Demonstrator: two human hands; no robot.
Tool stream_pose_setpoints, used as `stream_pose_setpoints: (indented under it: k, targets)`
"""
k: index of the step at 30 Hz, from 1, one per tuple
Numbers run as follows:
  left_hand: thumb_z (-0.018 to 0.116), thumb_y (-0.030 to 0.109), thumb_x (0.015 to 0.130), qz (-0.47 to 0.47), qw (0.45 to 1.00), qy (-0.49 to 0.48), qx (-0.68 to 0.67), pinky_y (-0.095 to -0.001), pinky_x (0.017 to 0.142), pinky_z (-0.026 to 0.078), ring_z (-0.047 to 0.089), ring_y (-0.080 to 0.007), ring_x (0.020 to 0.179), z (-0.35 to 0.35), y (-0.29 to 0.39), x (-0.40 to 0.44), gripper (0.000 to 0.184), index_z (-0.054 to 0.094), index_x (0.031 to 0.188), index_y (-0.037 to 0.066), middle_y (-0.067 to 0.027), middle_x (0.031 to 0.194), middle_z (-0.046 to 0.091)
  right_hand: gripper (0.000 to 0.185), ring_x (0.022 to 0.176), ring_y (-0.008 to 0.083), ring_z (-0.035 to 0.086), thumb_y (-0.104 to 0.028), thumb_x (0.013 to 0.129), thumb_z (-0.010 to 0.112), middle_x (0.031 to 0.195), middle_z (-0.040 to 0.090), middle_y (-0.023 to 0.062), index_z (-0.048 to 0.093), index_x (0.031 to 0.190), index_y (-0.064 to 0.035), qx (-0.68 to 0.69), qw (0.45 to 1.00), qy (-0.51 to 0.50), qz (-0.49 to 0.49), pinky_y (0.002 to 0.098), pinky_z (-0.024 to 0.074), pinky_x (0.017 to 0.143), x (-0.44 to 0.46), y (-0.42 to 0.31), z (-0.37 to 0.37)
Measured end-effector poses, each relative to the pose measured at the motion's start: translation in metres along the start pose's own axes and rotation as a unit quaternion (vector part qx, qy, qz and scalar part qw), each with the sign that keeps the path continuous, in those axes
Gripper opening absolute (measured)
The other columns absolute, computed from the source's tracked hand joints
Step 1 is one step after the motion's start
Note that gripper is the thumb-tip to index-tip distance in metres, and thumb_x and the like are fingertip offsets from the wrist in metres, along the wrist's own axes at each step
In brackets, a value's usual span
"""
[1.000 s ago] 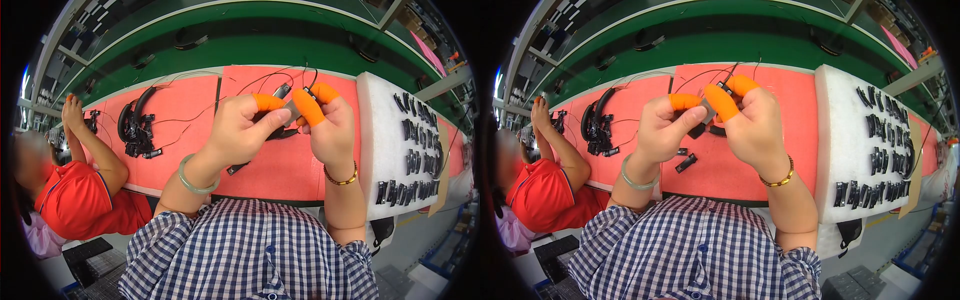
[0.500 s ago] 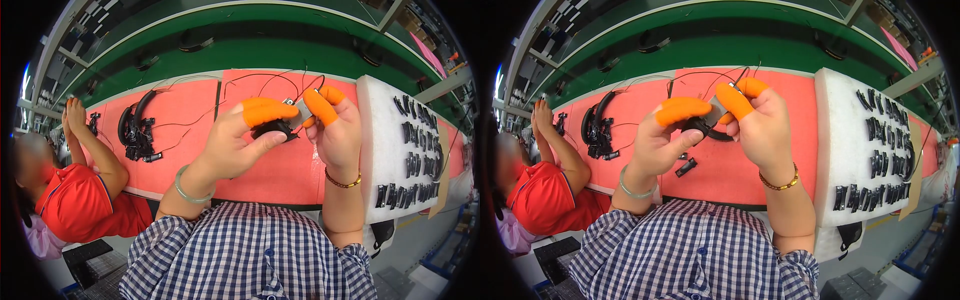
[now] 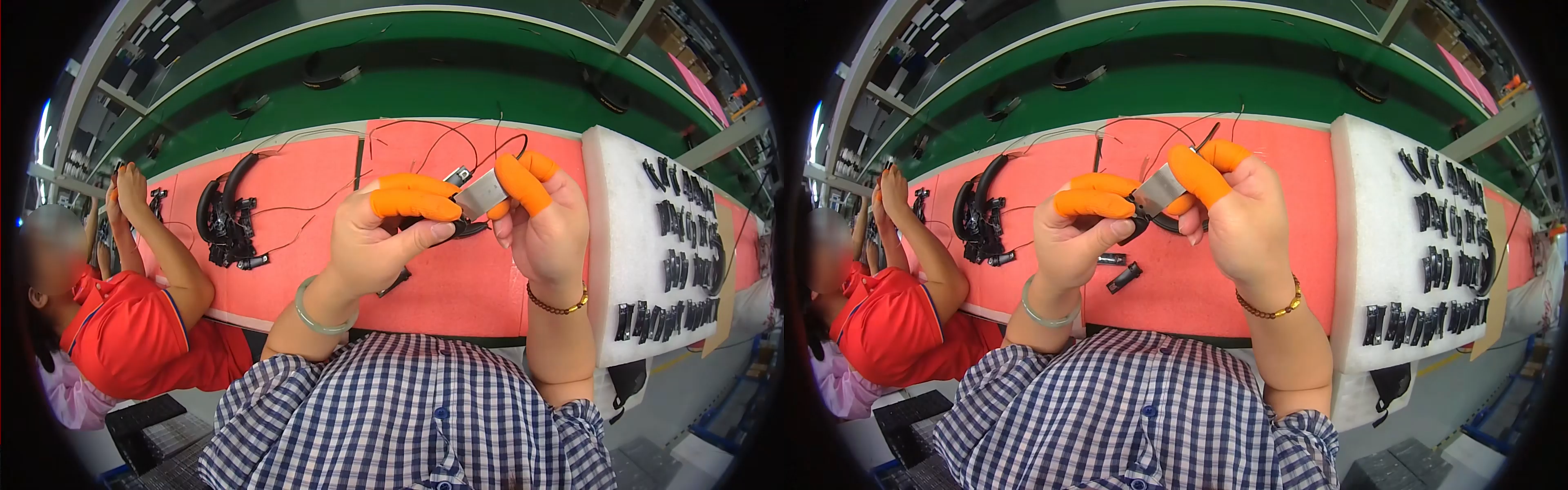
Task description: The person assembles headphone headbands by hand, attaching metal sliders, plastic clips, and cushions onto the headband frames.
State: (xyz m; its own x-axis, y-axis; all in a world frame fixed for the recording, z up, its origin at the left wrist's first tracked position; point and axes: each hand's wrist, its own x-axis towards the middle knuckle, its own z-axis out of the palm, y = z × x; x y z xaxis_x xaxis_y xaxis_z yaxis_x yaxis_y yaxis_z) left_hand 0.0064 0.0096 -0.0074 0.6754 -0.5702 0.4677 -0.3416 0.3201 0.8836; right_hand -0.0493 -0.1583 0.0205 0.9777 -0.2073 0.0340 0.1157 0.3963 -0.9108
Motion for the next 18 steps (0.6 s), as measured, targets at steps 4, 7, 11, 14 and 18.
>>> stream_pose_setpoints:
  k: [4, 7, 11, 14, 18]
  targets:
    - [0.071, 0.005, 0.067, -0.062, 0.989, 0.090, -0.098, -0.0245, 0.070, 0.047, 0.058, -0.0149, 0.080, 0.013, 0.001, 0.005, 0.042, 0.054, 0.105, 0.002, -0.0088, 0.093, 0.060, 0.017, 0.042, 0.0076, 0.045, -0.016, 0.087, 0.049, 0.060, 0.053, 0.0046, 0.054, 0.080, -0.0011, 0.037, 0.999, 0.018, -0.001, 0.0178, 0.0331, 0.036, 0.005, 0.003, -0.003]
    - [0.075, 0.014, 0.064, 0.073, 0.963, 0.053, 0.254, -0.0278, 0.074, 0.046, 0.058, -0.0200, 0.082, 0.003, 0.002, 0.008, 0.056, 0.049, 0.112, 0.002, -0.0113, 0.091, 0.058, 0.021, 0.042, 0.0081, 0.045, -0.021, 0.087, 0.049, 0.059, 0.052, 0.0043, 0.055, 0.081, -0.0014, 0.074, 0.996, 0.049, 0.010, 0.0189, 0.0333, 0.036, 0.017, 0.003, -0.010]
    - [0.062, 0.010, 0.077, -0.079, 0.987, 0.137, 0.011, -0.0244, 0.065, 0.048, 0.057, -0.0137, 0.071, -0.012, 0.005, 0.017, 0.033, 0.052, 0.107, -0.002, -0.0083, 0.087, 0.058, 0.018, 0.054, 0.0104, 0.050, -0.017, 0.082, 0.058, 0.069, 0.054, 0.0056, 0.056, 0.087, 0.0002, -0.306, 0.930, 0.118, -0.166, 0.0187, 0.0397, 0.050, 0.028, 0.004, -0.025]
    - [0.051, 0.013, 0.085, -0.151, 0.977, 0.138, -0.052, -0.0231, 0.058, 0.050, 0.058, -0.0125, 0.064, -0.026, 0.008, 0.031, 0.027, 0.051, 0.106, -0.004, -0.0085, 0.084, 0.058, 0.023, 0.070, 0.0117, 0.054, -0.006, 0.074, 0.066, 0.085, 0.058, 0.0086, 0.056, 0.094, 0.0016, -0.524, 0.732, 0.124, -0.418, 0.0190, 0.0422, 0.066, 0.032, -0.006, -0.023]
    - [0.048, 0.016, 0.087, -0.227, 0.964, 0.047, -0.130, -0.0229, 0.053, 0.053, 0.060, -0.0142, 0.062, -0.030, -0.001, 0.039, 0.029, 0.050, 0.106, -0.006, -0.0120, 0.087, 0.058, 0.020, 0.071, 0.0109, 0.058, -0.002, 0.075, 0.063, 0.081, 0.061, 0.0081, 0.060, 0.094, 0.0016, -0.483, 0.827, 0.005, -0.289, 0.0215, 0.0453, 0.066, 0.028, 0.004, -0.020]
